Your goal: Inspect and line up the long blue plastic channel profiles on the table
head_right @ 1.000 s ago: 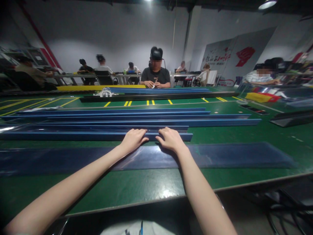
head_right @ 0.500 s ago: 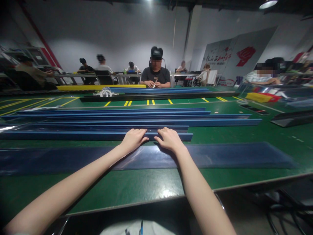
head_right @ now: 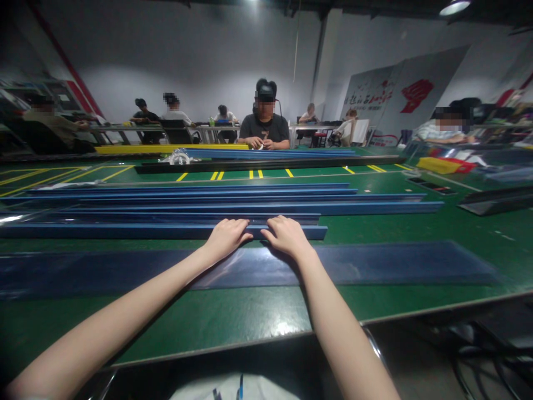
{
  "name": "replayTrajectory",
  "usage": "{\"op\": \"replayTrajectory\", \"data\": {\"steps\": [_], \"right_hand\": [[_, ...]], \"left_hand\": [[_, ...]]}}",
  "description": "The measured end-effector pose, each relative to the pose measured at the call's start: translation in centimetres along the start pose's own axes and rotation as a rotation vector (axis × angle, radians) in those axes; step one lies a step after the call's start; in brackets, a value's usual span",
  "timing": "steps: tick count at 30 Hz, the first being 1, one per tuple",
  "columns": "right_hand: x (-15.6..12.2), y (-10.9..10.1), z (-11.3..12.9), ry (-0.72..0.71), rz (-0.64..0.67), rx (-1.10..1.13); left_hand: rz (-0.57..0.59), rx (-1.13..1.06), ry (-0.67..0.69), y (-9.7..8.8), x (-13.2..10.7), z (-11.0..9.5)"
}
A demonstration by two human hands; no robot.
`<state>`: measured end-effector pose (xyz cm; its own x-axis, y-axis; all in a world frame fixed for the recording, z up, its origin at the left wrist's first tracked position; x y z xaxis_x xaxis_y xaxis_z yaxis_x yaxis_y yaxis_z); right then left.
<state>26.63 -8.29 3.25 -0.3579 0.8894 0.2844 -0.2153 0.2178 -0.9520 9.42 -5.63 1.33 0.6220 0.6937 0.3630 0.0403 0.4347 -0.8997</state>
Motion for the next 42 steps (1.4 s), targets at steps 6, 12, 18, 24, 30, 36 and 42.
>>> {"op": "replayTrajectory", "data": {"steps": [6, 12, 18, 24, 30, 36, 42], "right_hand": [[-0.2, -0.2, -0.2, 0.033, -0.003, -0.025], [-0.3, -0.2, -0.6, 0.01, -0.029, -0.037], [-0.3, -0.1, -0.8, -0.013, -0.092, 0.013], [-0.2, 0.1, -0.9, -0.007, -0.13, 0.043], [-0.1, 0.2, -1.1, 0.009, -0.128, 0.056], [-0.1, 0.3, -1.1, 0.007, -0.141, 0.072], [-0.1, 0.1, -1.0, -0.004, -0.15, 0.071]], "left_hand": [[-0.005, 0.005, 0.006, 0.0, 0.0, 0.0], [-0.007, 0.008, 0.006, 0.0, 0.0, 0.1], [0.011, -0.021, -0.04, -0.4, 0.1, 0.2], [0.023, -0.026, -0.073, -0.6, 0.2, 0.3], [0.044, -0.026, -0.087, -0.8, 0.2, 0.3], [0.043, -0.026, -0.085, -0.8, 0.3, 0.4], [0.024, -0.01, -0.069, -0.5, 0.2, 0.4]]}}
Point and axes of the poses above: each hand's wrist, its own x-axis towards the middle knuckle, its own y-axis out of the palm, z = x × y, the point moved 2 cm from there along x, towards the middle knuckle, and after that the axes turned 5 degrees about x, right-handed, at the moved point
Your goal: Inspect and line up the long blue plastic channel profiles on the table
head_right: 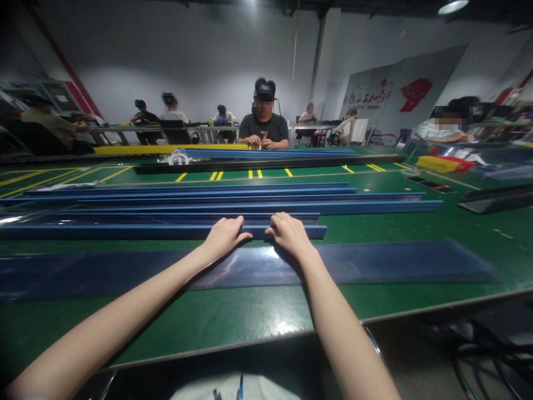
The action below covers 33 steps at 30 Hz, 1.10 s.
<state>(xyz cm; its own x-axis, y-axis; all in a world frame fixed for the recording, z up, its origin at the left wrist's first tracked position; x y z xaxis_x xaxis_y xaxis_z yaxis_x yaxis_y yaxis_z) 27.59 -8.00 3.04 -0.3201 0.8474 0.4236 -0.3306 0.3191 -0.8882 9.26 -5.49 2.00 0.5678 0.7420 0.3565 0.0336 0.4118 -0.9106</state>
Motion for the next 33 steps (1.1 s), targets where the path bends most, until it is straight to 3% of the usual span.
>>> {"op": "replayTrajectory", "data": {"steps": [8, 18, 24, 33], "right_hand": [[0.2, -0.4, -0.1, 0.002, 0.02, -0.019], [-1.2, -2.5, -2.3, 0.157, 0.042, -0.066], [-2.0, -3.1, -3.6, 0.232, 0.034, -0.106], [-2.0, -3.2, -3.6, 0.238, 0.059, -0.111]], "left_hand": [[-0.087, 0.035, 0.072, 0.5, -0.3, 0.0], [-0.196, 0.016, 0.096, 0.6, -0.5, 0.1], [-0.156, 0.041, 0.066, 0.6, -0.6, 0.0], [-0.12, 0.021, 0.021, 0.9, -0.7, -0.2]]}}
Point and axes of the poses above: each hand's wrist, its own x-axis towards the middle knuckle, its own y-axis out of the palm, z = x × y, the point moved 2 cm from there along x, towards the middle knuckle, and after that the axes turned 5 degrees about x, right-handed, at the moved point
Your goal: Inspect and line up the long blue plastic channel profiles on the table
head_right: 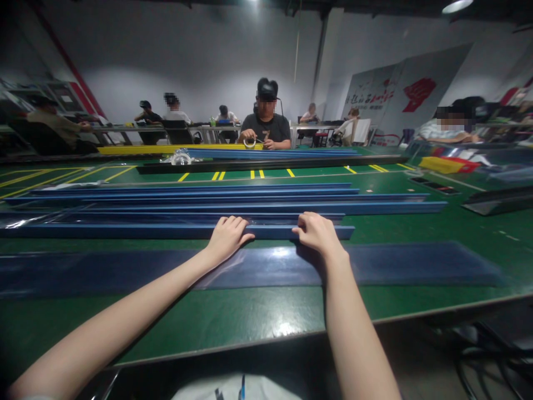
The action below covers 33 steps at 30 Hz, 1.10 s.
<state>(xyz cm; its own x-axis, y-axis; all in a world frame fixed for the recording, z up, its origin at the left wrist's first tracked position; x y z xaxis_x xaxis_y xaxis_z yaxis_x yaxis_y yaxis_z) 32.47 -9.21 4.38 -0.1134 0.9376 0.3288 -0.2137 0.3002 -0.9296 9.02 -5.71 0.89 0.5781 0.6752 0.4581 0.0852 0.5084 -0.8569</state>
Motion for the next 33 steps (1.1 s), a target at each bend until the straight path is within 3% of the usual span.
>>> {"op": "replayTrajectory", "data": {"steps": [16, 33], "right_hand": [[0.6, 1.7, 3.0, -0.204, -0.029, 0.039], [0.5, 1.0, 1.7, -0.103, -0.044, 0.062]], "left_hand": [[0.003, 0.01, 0.003, 0.0, 0.0, -0.1], [-0.044, -0.01, -0.001, -0.4, 0.0, 0.0]]}}
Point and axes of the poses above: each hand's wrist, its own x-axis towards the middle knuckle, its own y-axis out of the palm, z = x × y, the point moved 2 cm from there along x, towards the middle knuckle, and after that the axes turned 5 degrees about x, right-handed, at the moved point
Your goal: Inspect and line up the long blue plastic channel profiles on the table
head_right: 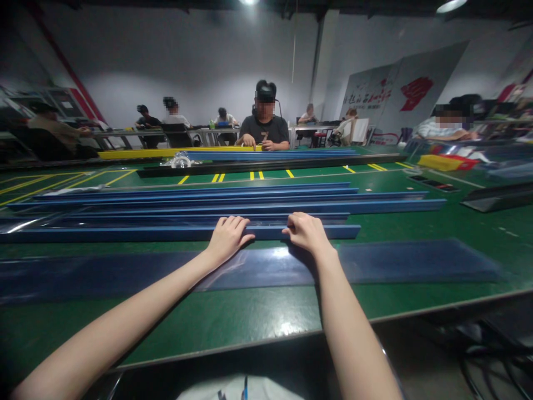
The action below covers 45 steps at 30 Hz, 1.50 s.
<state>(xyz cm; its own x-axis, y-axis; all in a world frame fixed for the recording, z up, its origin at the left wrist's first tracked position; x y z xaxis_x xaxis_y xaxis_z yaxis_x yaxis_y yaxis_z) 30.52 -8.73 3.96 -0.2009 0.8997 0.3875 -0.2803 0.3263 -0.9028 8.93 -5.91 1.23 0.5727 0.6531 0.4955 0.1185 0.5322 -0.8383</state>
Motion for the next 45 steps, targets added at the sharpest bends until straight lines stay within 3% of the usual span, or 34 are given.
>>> {"op": "replayTrajectory", "data": {"steps": [12, 22, 29, 45], "right_hand": [[-0.5, -0.4, -1.5, 0.107, -0.018, -0.066], [-0.3, 0.2, -0.6, 0.027, 0.065, -0.143], [0.2, 1.0, 1.2, -0.001, 0.147, -0.151], [0.6, 1.8, 1.5, -0.036, 0.151, -0.098]], "left_hand": [[0.036, 0.013, -0.027, 0.2, 0.0, 0.0], [0.036, 0.041, -0.026, 0.4, -0.1, 0.0], [-0.008, 0.024, -0.02, 0.5, -0.1, 0.0], [-0.01, 0.043, -0.017, 0.5, 0.0, 0.0]]}}
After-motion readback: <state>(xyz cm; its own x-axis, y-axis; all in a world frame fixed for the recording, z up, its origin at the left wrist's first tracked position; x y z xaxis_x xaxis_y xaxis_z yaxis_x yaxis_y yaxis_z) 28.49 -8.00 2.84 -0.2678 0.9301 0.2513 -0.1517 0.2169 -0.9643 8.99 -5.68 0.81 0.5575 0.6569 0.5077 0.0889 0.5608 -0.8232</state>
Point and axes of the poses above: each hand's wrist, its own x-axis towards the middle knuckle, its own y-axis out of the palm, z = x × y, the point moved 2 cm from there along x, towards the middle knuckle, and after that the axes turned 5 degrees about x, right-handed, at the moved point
